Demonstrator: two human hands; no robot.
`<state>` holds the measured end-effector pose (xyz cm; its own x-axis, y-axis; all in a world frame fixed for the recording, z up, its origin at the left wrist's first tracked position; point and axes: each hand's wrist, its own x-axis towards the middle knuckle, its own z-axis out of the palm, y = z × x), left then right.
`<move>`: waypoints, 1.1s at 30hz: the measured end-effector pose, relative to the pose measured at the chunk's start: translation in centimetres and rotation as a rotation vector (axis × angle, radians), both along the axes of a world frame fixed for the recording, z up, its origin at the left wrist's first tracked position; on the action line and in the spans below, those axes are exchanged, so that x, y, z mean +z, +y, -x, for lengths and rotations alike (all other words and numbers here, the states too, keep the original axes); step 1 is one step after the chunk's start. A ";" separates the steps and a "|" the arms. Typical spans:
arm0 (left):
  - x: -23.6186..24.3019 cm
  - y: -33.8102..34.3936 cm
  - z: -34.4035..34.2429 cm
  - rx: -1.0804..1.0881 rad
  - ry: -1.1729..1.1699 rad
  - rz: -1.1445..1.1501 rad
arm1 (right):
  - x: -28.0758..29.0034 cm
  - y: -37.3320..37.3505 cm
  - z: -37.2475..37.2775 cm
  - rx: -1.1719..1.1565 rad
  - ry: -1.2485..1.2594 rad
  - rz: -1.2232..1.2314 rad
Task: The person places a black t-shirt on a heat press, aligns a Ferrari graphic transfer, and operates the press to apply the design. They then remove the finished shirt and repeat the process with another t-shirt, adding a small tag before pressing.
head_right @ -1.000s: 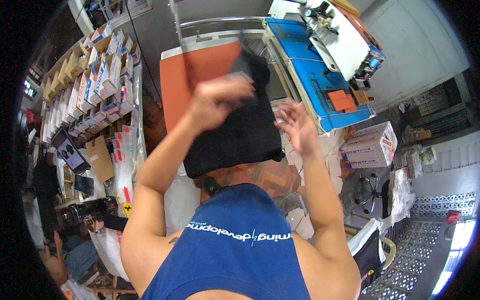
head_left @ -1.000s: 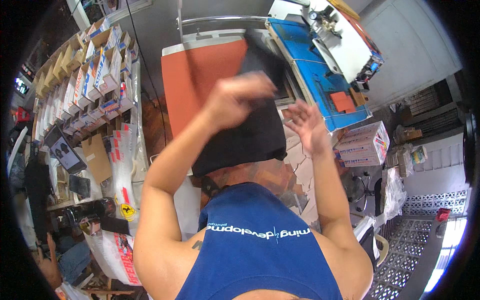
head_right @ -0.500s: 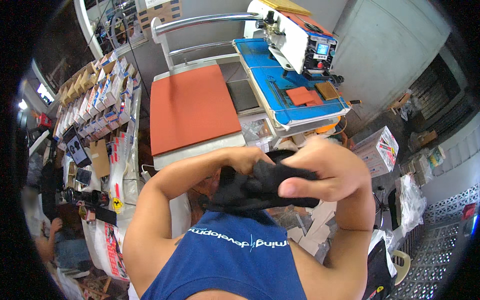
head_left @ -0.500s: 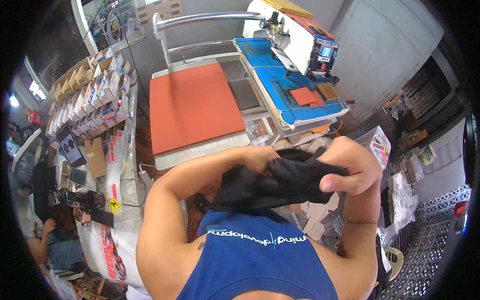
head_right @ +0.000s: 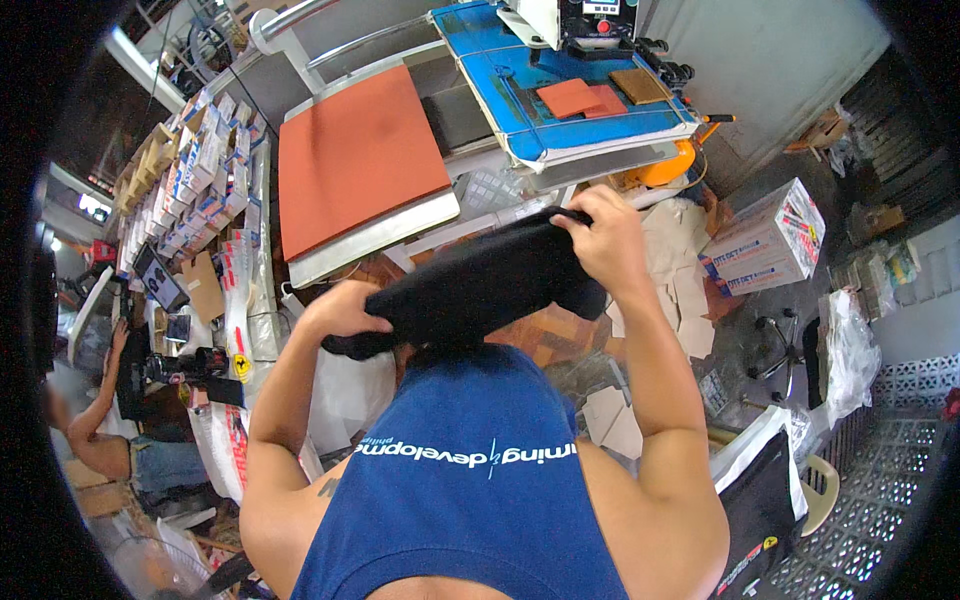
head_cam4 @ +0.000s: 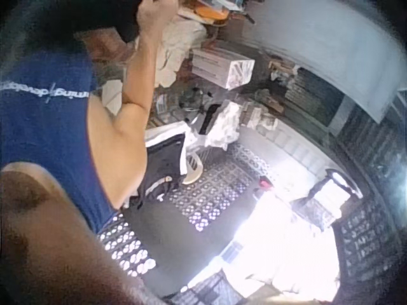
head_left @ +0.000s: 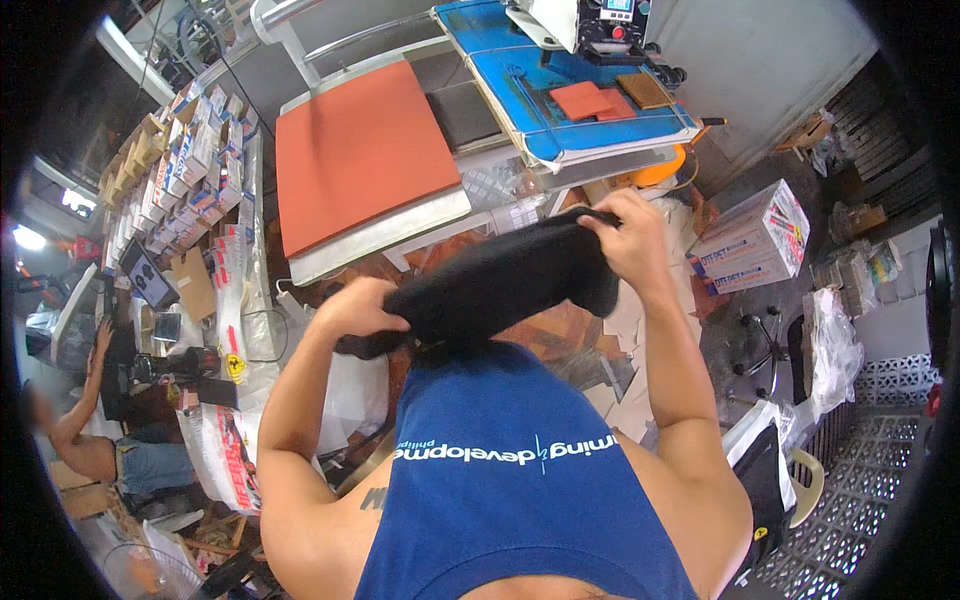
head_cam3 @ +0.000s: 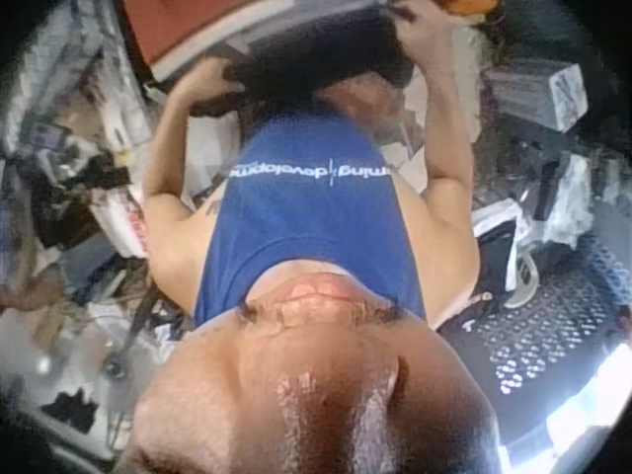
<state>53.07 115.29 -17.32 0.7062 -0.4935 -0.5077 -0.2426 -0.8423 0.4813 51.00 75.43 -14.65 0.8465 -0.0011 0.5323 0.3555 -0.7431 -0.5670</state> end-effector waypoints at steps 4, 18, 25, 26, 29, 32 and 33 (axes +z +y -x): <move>-1.1 3.4 -0.4 0.263 -0.173 0.316 | -5.4 2.8 -4.7 -0.190 -0.160 0.021; -6.9 6.7 -6.4 0.246 0.209 0.531 | -10.1 7.0 -12.0 -0.571 -0.212 0.139; -8.6 7.5 -6.6 0.066 0.571 0.579 | -7.9 8.4 -11.8 -0.608 -0.134 0.190; -8.2 8.2 -6.6 0.057 0.443 0.612 | -7.2 8.7 -11.5 -0.541 -0.074 0.190; -6.2 13.9 -7.9 0.115 0.029 0.762 | -4.8 9.8 -10.5 -0.203 0.074 -0.087; -3.5 19.7 -8.2 0.391 -0.276 0.899 | -2.3 11.1 -10.2 -0.133 0.248 -0.166; -2.5 21.0 -7.8 0.445 -0.255 0.798 | -1.6 11.5 -10.2 -0.125 0.302 -0.189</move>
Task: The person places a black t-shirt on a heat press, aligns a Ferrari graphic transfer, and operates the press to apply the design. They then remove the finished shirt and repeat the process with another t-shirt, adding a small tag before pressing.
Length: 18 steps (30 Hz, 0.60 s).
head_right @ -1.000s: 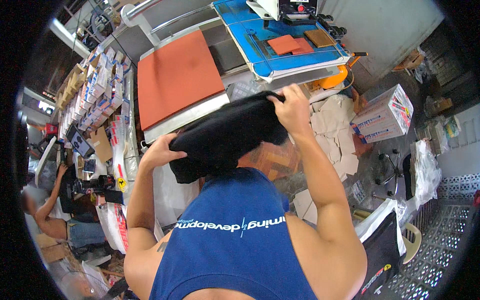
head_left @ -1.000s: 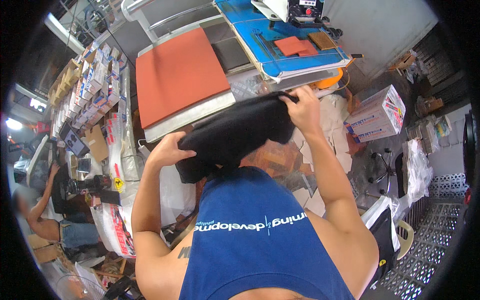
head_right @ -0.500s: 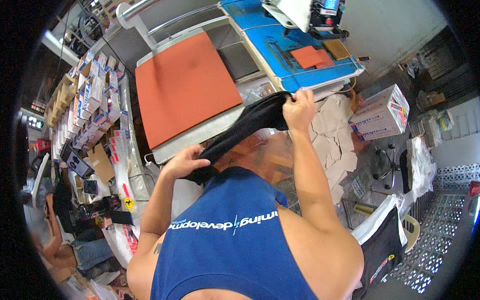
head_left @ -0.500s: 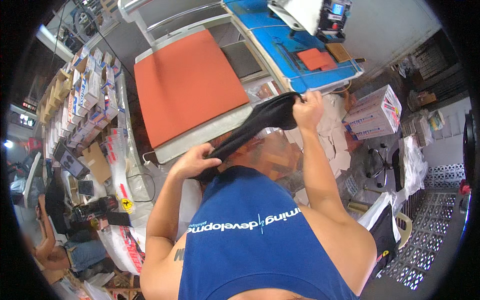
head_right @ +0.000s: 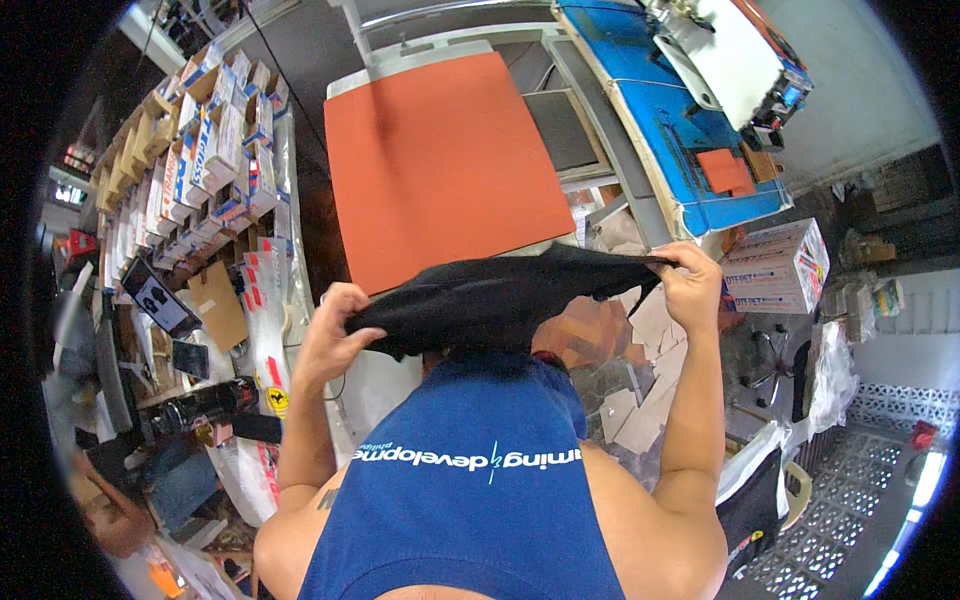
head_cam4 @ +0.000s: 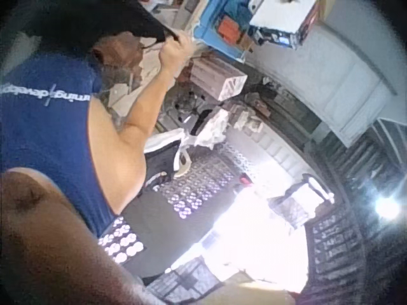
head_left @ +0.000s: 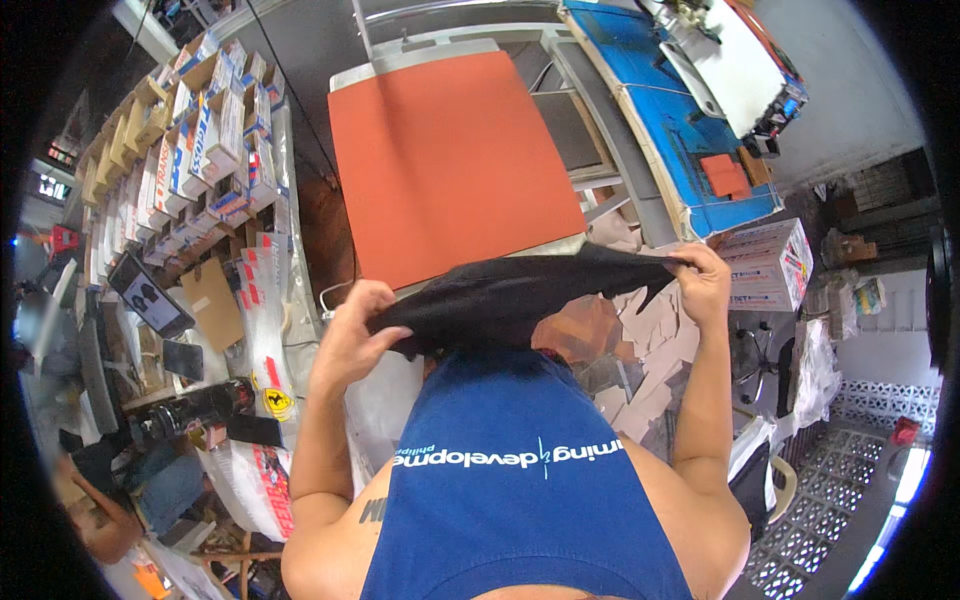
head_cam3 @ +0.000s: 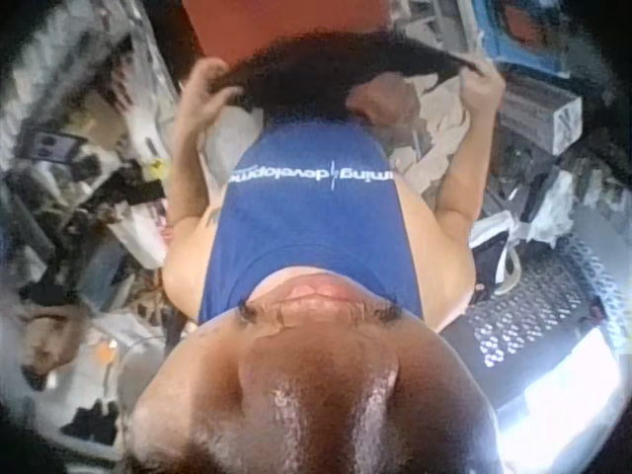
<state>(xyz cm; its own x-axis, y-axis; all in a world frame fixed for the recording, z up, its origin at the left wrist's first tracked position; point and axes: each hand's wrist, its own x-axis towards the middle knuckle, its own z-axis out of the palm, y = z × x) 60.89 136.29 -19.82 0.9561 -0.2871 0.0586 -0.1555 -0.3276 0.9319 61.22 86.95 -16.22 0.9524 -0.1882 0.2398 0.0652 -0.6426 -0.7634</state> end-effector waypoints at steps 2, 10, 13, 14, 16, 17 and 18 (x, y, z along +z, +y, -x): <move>1.9 1.7 0.5 0.120 0.111 -0.165 | 1.3 0.7 -0.5 0.050 0.015 0.076; 4.6 2.7 0.2 0.202 0.032 -0.159 | 3.2 1.1 -4.1 0.308 0.198 0.107; 4.7 1.7 1.9 0.524 0.115 0.233 | 2.4 0.4 -6.0 0.385 0.217 -0.019; 5.0 1.6 2.3 0.554 0.133 0.208 | 2.4 -0.1 -6.6 0.402 0.254 0.002; 5.5 1.6 2.8 0.559 0.152 0.136 | 2.3 -0.7 -8.1 0.467 0.278 -0.188; 5.8 1.8 2.6 0.573 0.160 0.095 | 2.3 -0.8 -8.7 0.494 0.312 -0.120; 6.1 1.8 2.6 0.548 0.126 0.034 | 2.6 -0.9 -9.0 0.507 0.338 -0.072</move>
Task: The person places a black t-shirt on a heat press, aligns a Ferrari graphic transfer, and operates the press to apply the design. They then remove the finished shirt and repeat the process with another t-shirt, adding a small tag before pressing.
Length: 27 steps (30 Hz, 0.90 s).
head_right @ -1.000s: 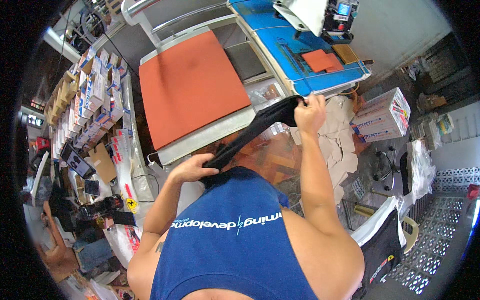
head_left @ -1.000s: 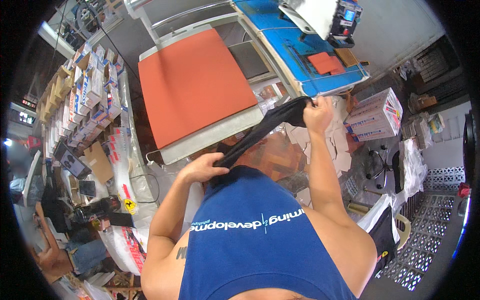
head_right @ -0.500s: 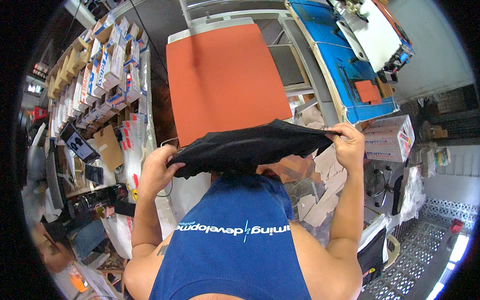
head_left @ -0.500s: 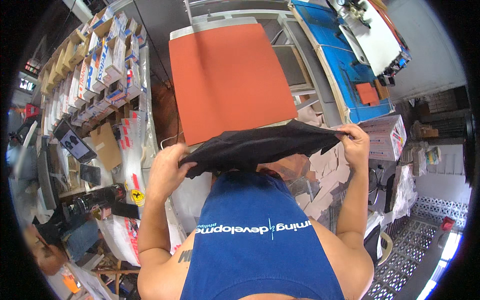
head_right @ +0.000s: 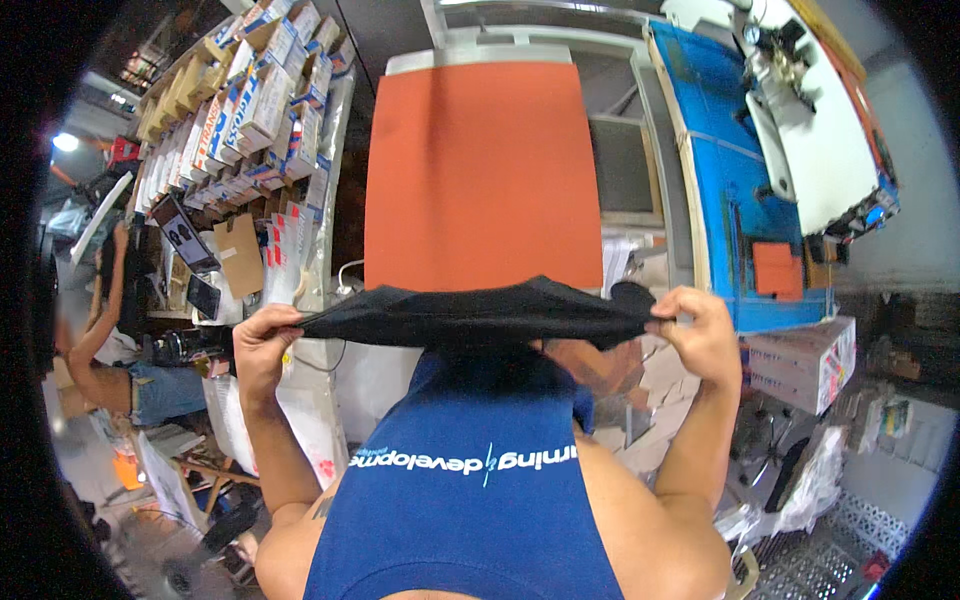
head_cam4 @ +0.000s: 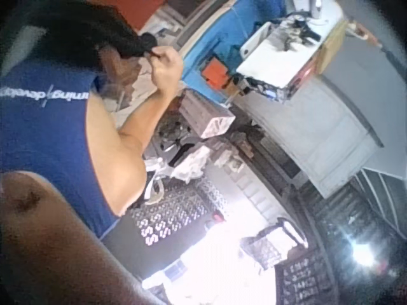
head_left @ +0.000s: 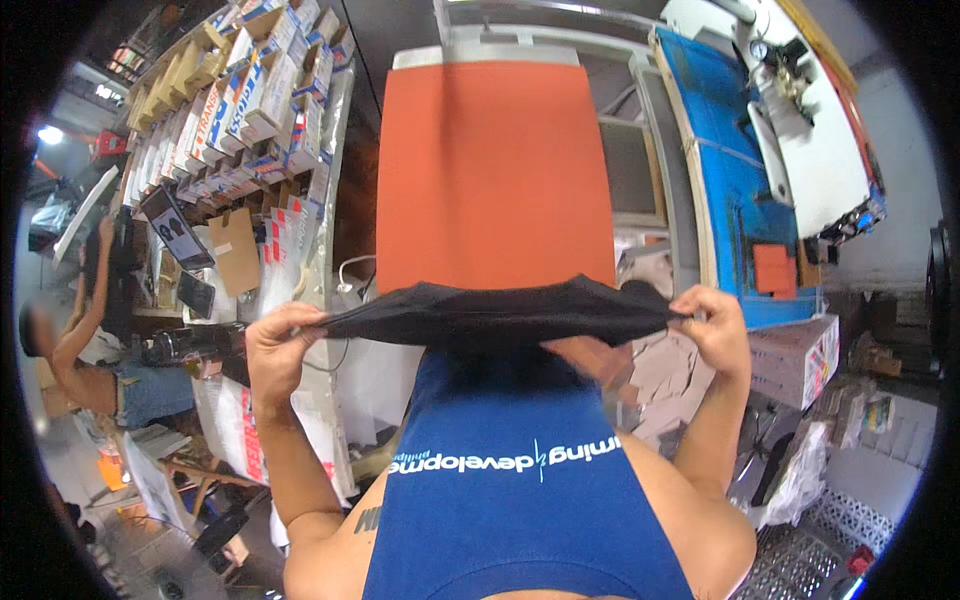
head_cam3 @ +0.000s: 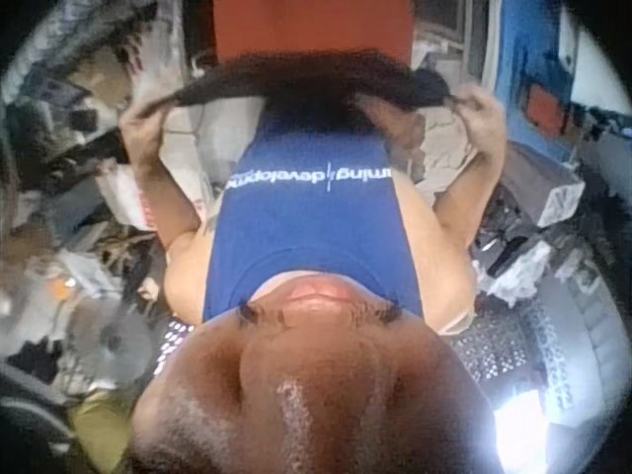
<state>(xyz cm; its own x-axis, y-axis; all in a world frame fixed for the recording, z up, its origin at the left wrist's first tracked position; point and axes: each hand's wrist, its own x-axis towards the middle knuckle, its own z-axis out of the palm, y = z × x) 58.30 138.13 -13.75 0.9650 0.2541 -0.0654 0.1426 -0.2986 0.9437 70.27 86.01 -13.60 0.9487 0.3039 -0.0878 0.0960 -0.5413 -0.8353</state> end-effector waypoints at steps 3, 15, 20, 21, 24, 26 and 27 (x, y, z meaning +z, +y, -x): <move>0.6 0.6 -0.7 -0.065 -0.146 0.134 | 1.2 0.3 -0.3 0.029 -0.049 -0.078; 2.5 3.6 -3.1 -0.120 -0.057 -0.396 | 5.0 0.9 0.8 -0.165 -0.098 -0.172; 2.6 5.7 -3.1 -0.250 -0.549 0.285 | 7.1 1.2 0.7 -0.026 -0.250 -0.348; 3.3 5.9 -2.9 -0.324 -0.536 0.522 | 8.2 1.3 0.2 0.009 -0.296 -0.434; 6.7 7.0 -4.8 0.217 -0.680 -0.662 | 12.5 1.3 -3.1 -0.208 -0.564 0.041; 8.4 7.9 -10.0 0.316 -0.646 -0.709 | 13.7 2.3 -8.1 -0.347 -0.722 0.241; 8.8 8.4 -12.8 0.361 -0.591 -0.797 | 14.3 2.6 -11.0 -0.311 -0.737 0.304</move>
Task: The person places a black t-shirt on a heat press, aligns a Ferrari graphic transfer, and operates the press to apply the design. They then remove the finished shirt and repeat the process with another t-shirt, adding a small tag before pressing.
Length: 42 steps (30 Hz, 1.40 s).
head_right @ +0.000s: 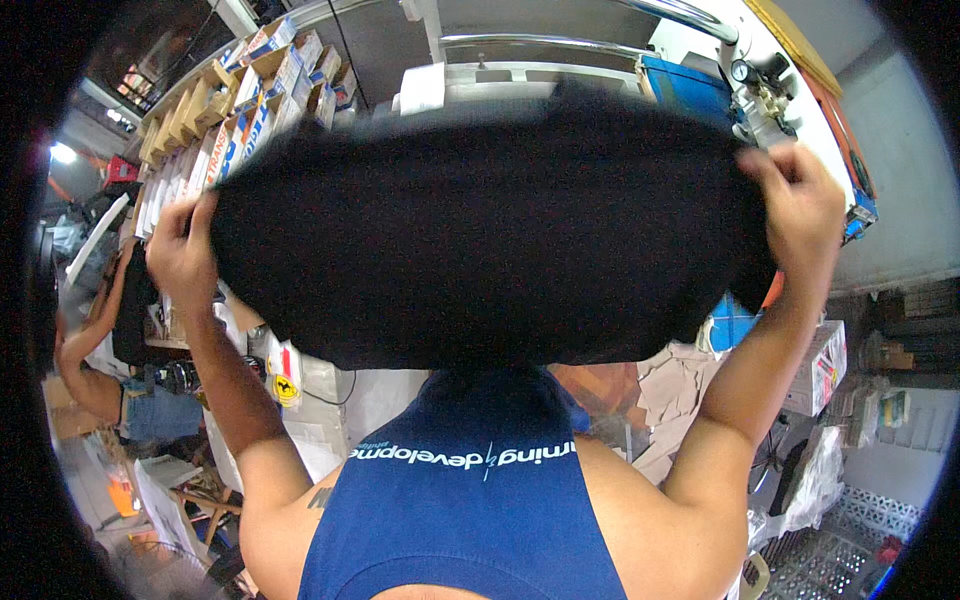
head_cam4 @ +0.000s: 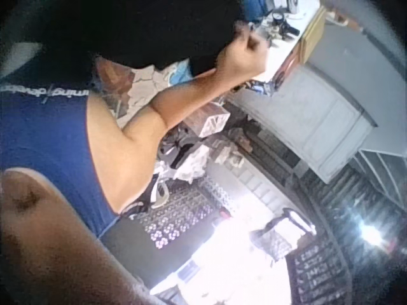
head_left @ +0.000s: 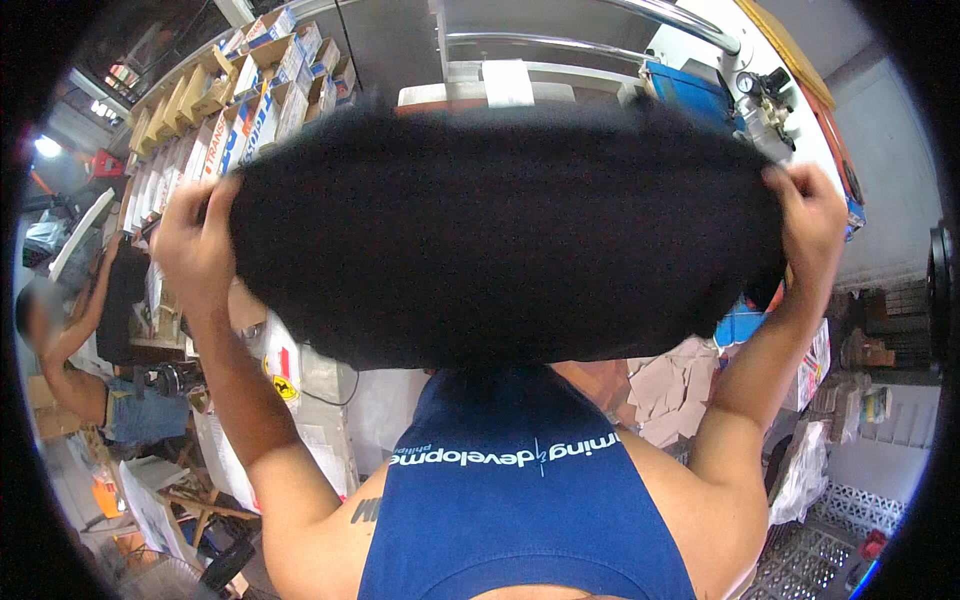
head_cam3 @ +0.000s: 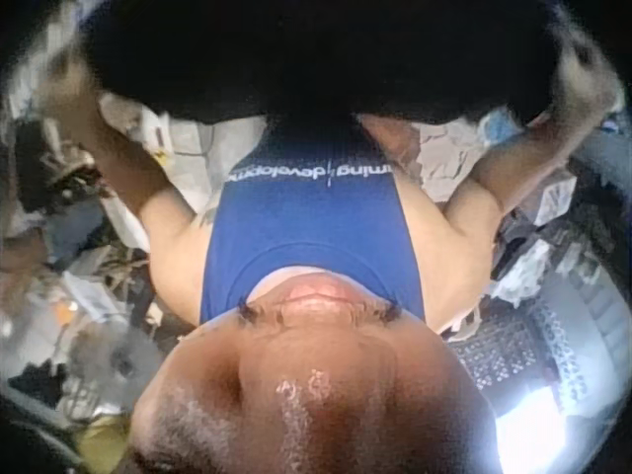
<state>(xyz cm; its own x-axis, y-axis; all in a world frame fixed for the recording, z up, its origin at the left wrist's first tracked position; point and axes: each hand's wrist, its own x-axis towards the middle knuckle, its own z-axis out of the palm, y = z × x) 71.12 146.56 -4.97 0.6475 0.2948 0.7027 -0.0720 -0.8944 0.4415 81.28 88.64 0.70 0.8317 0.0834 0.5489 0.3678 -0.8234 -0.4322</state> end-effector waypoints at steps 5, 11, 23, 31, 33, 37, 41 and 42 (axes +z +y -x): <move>-3.6 4.0 -16.5 -0.204 0.159 -0.048 | -3.2 2.5 -16.5 0.043 0.181 0.180; -14.9 3.8 -28.8 0.053 0.675 0.128 | -17.2 6.6 -28.4 -0.309 0.401 0.310; -25.8 0.4 -37.9 0.060 0.421 0.841 | -32.1 9.9 -38.6 -0.387 0.363 -0.183; -27.3 -14.2 -36.4 -0.428 0.309 -0.257 | -32.6 25.0 -28.0 0.138 0.136 0.369; -26.9 -14.4 -37.2 -0.327 0.403 -0.292 | -32.1 25.1 -29.3 0.047 0.241 0.404; -25.3 -11.2 -36.1 -0.154 0.616 -0.345 | -30.8 19.8 -30.7 -0.178 0.351 0.517; -24.6 -11.7 -24.7 -0.271 0.550 -0.234 | -30.6 15.5 -22.1 -0.014 0.326 0.364; -24.9 -12.7 -20.2 -0.359 0.576 -0.184 | -31.0 14.4 -17.6 0.080 0.372 0.380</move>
